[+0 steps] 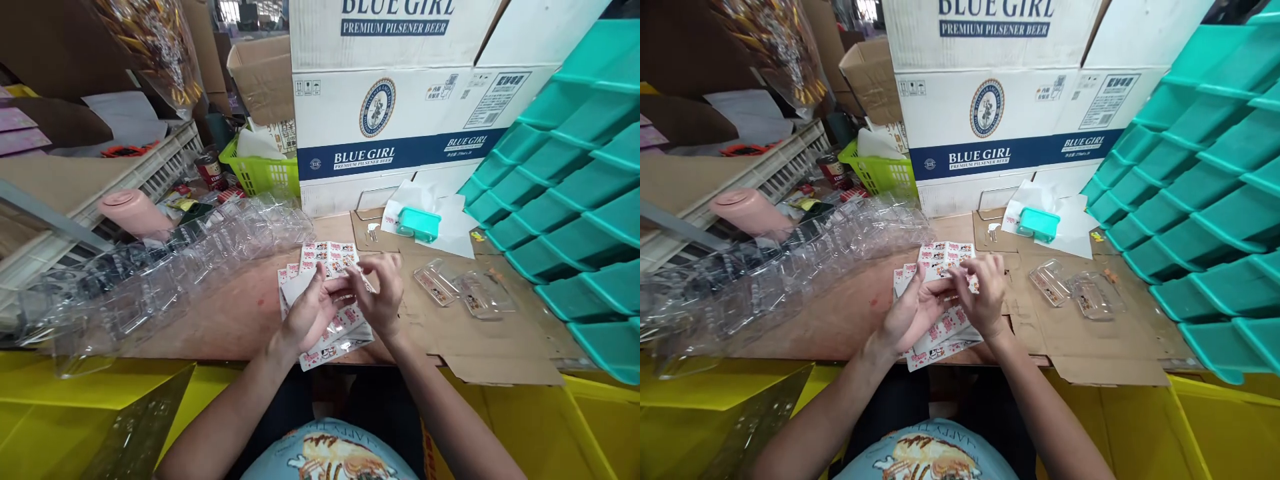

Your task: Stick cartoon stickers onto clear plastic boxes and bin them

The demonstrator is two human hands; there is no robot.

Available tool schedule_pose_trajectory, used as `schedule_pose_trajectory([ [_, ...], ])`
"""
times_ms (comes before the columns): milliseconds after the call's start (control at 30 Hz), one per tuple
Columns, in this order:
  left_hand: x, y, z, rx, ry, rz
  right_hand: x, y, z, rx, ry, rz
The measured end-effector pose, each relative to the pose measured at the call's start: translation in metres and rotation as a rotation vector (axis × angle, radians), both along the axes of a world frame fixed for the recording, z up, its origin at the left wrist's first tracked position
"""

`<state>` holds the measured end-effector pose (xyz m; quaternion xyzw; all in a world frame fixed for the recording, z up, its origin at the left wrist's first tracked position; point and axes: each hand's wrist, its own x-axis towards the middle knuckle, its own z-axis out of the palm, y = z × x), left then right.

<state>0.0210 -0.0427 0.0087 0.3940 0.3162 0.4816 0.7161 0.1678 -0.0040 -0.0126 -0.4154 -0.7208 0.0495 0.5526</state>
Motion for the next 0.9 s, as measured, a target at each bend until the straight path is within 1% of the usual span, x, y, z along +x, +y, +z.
schedule_pose_trajectory([
  [33,0.003,0.001,0.003,-0.059,-0.119,-0.01,-0.001,-0.006,-0.001,0.044,-0.106,0.031],
  [67,0.004,0.002,0.004,-0.099,-0.196,0.006,-0.001,-0.012,-0.002,0.062,-0.196,0.071],
  [133,0.001,0.003,0.003,-0.15,-0.265,0.048,0.0,-0.021,-0.004,0.021,-0.284,0.167],
  [167,-0.001,0.003,0.002,-0.163,-0.274,0.058,0.001,-0.023,-0.004,-0.027,-0.265,0.209],
  [200,-0.004,0.002,0.001,-0.168,-0.271,0.06,0.003,-0.024,-0.004,-0.091,-0.201,0.233],
  [267,-0.008,-0.003,-0.002,-0.138,-0.218,0.08,0.007,-0.023,-0.001,-0.257,0.047,0.221],
  [333,-0.011,-0.009,-0.005,-0.032,-0.074,0.142,0.01,-0.019,0.001,-0.456,0.344,0.187],
  [400,-0.013,-0.013,-0.009,0.146,0.177,0.205,0.011,-0.017,0.002,-0.634,0.567,0.219],
  [433,-0.014,-0.015,-0.012,0.252,0.318,0.225,0.01,-0.018,0.002,-0.708,0.643,0.262],
  [500,-0.016,-0.015,-0.019,0.446,0.559,0.221,0.002,-0.024,0.002,-0.851,0.772,0.374],
  [600,-0.017,-0.011,-0.029,0.66,0.787,0.214,-0.016,-0.037,0.0,-1.054,1.033,0.516],
  [667,-0.017,-0.008,-0.035,0.785,0.918,0.254,-0.028,-0.045,0.0,-1.103,1.213,0.515],
  [733,-0.017,-0.006,-0.039,0.91,1.035,0.312,-0.036,-0.05,0.0,-1.108,1.335,0.474],
  [800,-0.016,-0.007,-0.041,0.991,1.128,0.354,-0.039,-0.051,0.002,-1.126,1.392,0.451],
  [900,-0.019,-0.009,-0.041,1.044,1.246,0.387,-0.033,-0.049,0.004,-1.144,1.383,0.449],
])
